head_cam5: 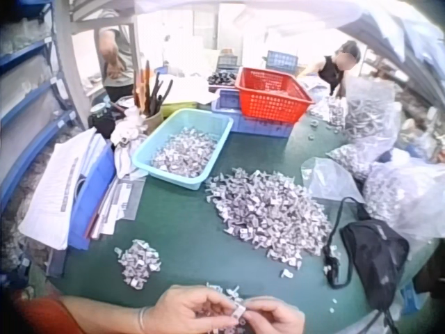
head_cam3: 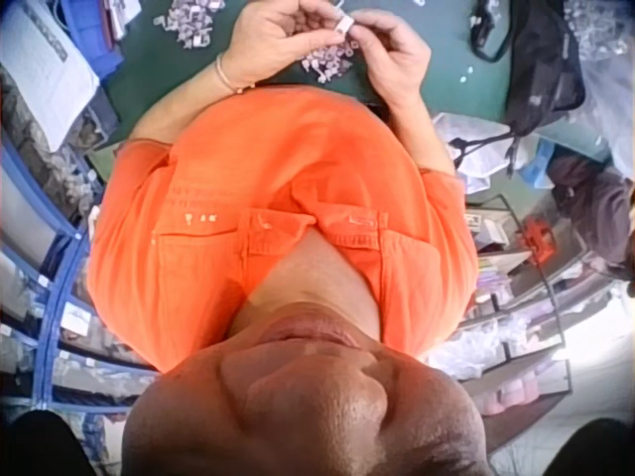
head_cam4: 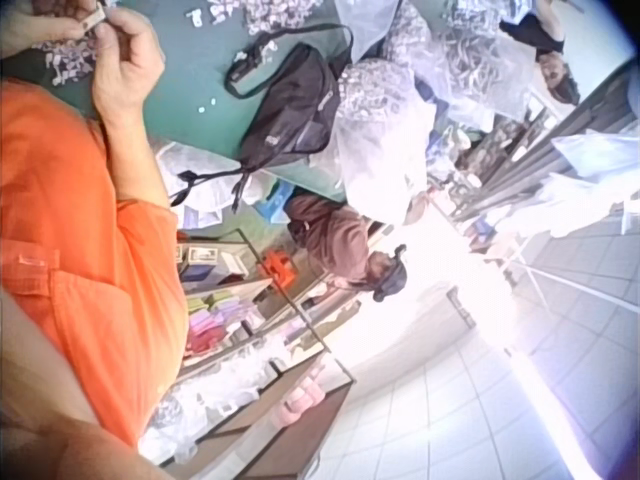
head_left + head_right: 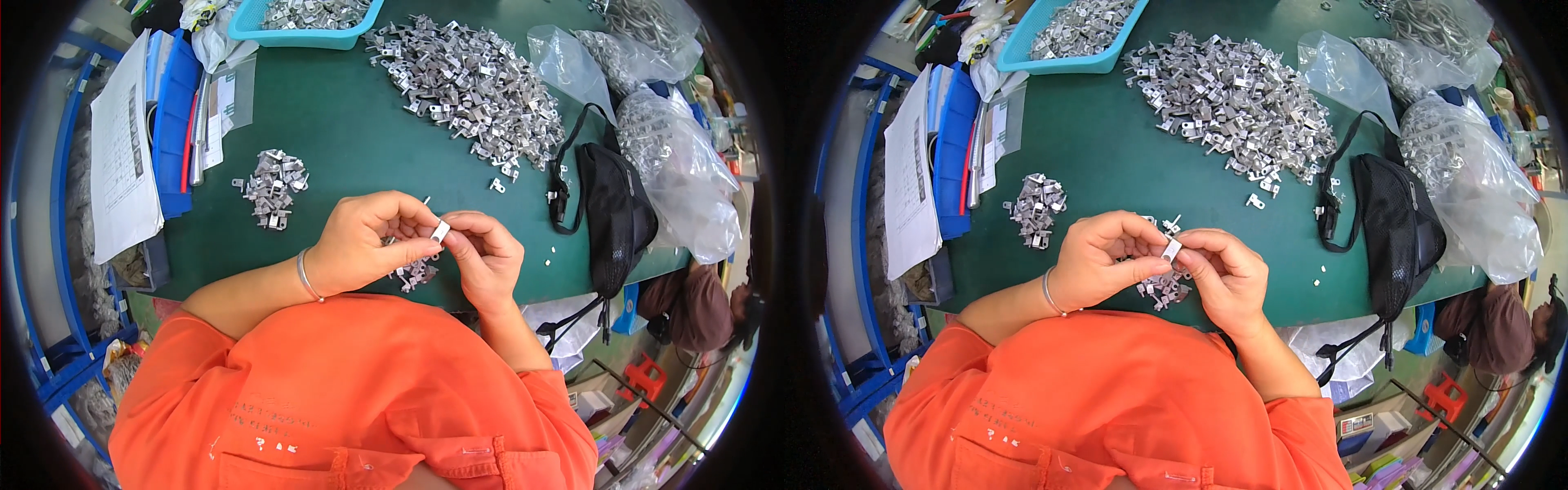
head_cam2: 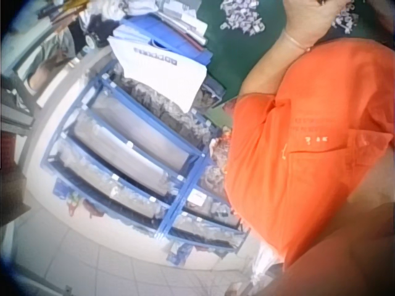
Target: The person sits at a green workbench and repeatedly picks up small metal brackets and screws from a large pile. They insert the screws into the brackets by hand and place the assembled units into a separate pile. The person continues this repetitive assembly process throughout the video.
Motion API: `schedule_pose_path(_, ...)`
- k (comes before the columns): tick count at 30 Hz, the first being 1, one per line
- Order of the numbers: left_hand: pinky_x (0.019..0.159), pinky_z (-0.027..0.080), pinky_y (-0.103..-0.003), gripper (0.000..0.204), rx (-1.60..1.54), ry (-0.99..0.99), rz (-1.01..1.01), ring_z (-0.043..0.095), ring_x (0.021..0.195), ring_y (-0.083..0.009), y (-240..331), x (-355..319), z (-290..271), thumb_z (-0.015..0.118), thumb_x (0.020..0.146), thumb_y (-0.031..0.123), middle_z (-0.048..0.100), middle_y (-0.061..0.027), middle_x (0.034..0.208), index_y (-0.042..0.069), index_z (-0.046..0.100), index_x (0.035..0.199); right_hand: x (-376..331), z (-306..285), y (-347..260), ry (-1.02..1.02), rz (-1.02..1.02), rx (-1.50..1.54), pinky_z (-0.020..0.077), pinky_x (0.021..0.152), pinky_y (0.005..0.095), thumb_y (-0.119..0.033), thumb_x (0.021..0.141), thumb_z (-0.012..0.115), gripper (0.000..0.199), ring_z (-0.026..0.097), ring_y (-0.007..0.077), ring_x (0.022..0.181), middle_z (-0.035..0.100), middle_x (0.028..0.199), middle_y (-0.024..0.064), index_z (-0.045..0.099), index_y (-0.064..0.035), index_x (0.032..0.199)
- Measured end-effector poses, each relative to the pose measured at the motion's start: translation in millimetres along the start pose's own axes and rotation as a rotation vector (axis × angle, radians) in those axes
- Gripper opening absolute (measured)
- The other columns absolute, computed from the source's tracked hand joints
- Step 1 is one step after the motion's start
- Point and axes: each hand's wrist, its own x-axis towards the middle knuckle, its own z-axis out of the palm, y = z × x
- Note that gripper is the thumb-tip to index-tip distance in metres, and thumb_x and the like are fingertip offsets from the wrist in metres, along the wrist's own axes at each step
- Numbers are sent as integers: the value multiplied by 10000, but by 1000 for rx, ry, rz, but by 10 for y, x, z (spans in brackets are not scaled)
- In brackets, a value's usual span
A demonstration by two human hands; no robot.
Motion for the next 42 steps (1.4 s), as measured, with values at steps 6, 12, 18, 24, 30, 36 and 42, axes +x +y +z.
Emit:
schedule_pose_path(6, 669, 539, -283, 201, 562, -11, 430, 665, 773, -207, 51, 56, -31, 736, 751, -65, 672, -99, 881, 11, 670, 925, -4, -30, 0, -33, -13, -113, 533, 719, 271, 59, 843, 662, 146, 647, 159, 837, 671, 965, 119, 649, 42, 987)
schedule_pose_path(12, 681, 523, -337, 203, 789, -18, 684, 639, 760, -255, 10, 23, -221, 718, 667, -109, 663, -95, 860, 12, 683, 827, 112, -46, -110, -277, -363, -527, 536, 748, 341, 65, 750, 699, 193, 657, 284, 869, 678, 1031, 142, 663, -2, 928)
schedule_pose_path(18, 722, 505, -258, 67, 859, 538, 346, 639, 801, -167, 227, -241, -878, 656, 819, -75, 663, -81, 840, -32, 647, 869, 364, -615, 68, 187, -385, -1378, 441, 753, 426, -12, 745, 697, 196, 543, 350, 830, 580, 897, 161, 635, 2, 931)
schedule_pose_path(24, 650, 482, -217, 88, 710, 599, -65, 613, 723, -86, 141, -555, -1385, 649, 829, -35, 670, -33, 848, -22, 679, 911, 301, -554, 20, 193, -225, -1146, 478, 721, 360, 59, 779, 656, 109, 598, 304, 800, 611, 867, 131, 615, -7, 856)
schedule_pose_path(30, 671, 452, -195, 124, 724, 596, 218, 560, 770, -73, 172, -357, -1062, 615, 858, -77, 575, -38, 944, -27, 636, 970, 203, -196, -138, 22, -308, -691, 528, 729, 284, 98, 751, 694, 136, 670, 215, 802, 697, 889, 126, 637, 2, 829)
schedule_pose_path(36, 643, 522, -216, 157, -57, 100, -135, 641, 747, -97, 140, 12, -271, 568, 957, 80, 660, -54, 896, -9, 595, 1084, 132, 28, -101, 81, -357, -359, 541, 654, 277, 119, 733, 732, 240, 680, 200, 766, 697, 882, 154, 563, -10, 842)
schedule_pose_path(42, 668, 547, -254, 206, -153, -87, -247, 653, 748, -142, 100, 125, -83, 523, 996, 168, 659, -96, 921, -20, 585, 1050, 48, 61, -117, 60, -466, -535, 546, 640, 310, 124, 718, 731, 258, 681, 246, 758, 697, 884, 151, 546, -19, 828)
